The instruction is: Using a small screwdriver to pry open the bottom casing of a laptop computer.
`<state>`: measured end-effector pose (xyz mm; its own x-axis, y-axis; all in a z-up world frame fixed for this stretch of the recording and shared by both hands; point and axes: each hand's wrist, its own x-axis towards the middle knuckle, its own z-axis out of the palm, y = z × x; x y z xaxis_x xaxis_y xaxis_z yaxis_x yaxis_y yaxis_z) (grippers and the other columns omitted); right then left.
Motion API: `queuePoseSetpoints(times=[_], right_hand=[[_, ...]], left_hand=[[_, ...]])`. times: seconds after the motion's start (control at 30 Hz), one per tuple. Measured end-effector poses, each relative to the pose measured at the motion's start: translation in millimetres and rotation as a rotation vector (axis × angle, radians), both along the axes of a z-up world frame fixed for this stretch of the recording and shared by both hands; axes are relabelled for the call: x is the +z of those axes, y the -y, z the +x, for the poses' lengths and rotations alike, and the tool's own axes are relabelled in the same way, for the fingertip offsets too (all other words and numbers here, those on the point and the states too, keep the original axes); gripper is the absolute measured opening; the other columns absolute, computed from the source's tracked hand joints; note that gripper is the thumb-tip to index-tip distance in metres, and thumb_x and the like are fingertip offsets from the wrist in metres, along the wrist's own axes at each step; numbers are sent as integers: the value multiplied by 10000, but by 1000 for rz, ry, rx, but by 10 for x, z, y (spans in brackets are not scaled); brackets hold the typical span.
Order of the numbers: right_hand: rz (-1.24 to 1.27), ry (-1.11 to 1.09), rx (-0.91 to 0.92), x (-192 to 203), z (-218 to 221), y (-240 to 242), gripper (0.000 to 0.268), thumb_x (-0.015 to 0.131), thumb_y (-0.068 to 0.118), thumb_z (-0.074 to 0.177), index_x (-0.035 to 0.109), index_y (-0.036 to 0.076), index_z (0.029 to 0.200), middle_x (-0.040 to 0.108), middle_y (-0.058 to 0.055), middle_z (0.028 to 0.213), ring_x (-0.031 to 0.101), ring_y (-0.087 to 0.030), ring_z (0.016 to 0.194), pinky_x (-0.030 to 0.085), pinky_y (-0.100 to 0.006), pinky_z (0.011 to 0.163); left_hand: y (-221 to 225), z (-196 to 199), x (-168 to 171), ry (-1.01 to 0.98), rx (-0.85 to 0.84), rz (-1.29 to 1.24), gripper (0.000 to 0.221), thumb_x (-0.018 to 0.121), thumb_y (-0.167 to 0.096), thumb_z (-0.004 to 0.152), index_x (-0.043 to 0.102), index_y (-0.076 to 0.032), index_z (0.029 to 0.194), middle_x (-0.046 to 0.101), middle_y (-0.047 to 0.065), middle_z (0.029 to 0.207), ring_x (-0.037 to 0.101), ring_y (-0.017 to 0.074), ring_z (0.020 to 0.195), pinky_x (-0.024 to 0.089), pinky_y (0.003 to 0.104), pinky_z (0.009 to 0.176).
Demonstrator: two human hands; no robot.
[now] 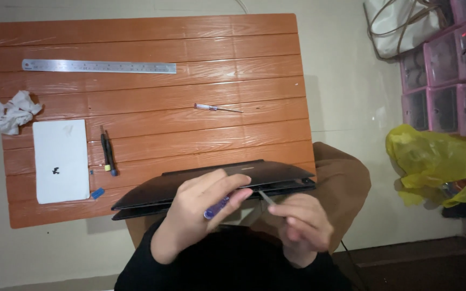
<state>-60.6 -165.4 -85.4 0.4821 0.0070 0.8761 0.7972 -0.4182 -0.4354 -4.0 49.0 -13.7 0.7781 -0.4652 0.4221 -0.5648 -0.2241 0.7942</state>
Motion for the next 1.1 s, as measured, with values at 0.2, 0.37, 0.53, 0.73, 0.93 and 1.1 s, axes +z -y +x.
queuePoseSetpoints(times=[0.2,0.37,0.53,0.73,0.93,1.1], right_hand=[[158,119,-6,-216,15,603,115,455,235,1137,417,129,1160,688,-111,949,670,-97,616,403,-215,312],[248,95,-2,-114,86,524,161,470,181,1113,505,24,1110,681,-215,872,719,-215,690,471,-254,435],[193,46,19,-169,81,445,244,518,215,1105,615,6,1183,737,-170,917,740,-184,714,472,-245,458],[85,190,-119,-213,120,339,146,434,192,1126,453,57,1074,682,-189,800,561,-162,482,387,-262,392],[87,240,-192,-259,89,260,157,431,227,1129,436,73,1099,669,-183,791,570,-187,497,399,-290,386],[43,346,-104,-308,122,244,138,477,188,1104,445,53,1095,671,-198,845,614,-188,588,479,-257,405]], left_hand=[[0,1,48,-37,37,8,147,629,-160,1021,673,-42,1095,665,65,891,618,196,712,506,298,707],[2,-13,45,-4,34,8,134,636,-131,1014,667,-27,1093,652,67,861,608,191,690,501,297,673],[-1,-12,69,-13,32,6,128,635,-118,1008,668,-14,1074,666,87,863,625,193,689,516,297,665],[-8,-3,64,-42,36,26,142,628,-138,1012,673,-27,1089,648,75,858,614,195,692,498,305,670],[-5,24,61,-36,41,2,138,631,-119,1009,673,-14,1088,648,79,840,581,187,656,492,298,649],[-12,38,43,-47,56,15,154,630,-138,1012,671,-33,1118,679,70,890,625,184,697,509,289,666]])
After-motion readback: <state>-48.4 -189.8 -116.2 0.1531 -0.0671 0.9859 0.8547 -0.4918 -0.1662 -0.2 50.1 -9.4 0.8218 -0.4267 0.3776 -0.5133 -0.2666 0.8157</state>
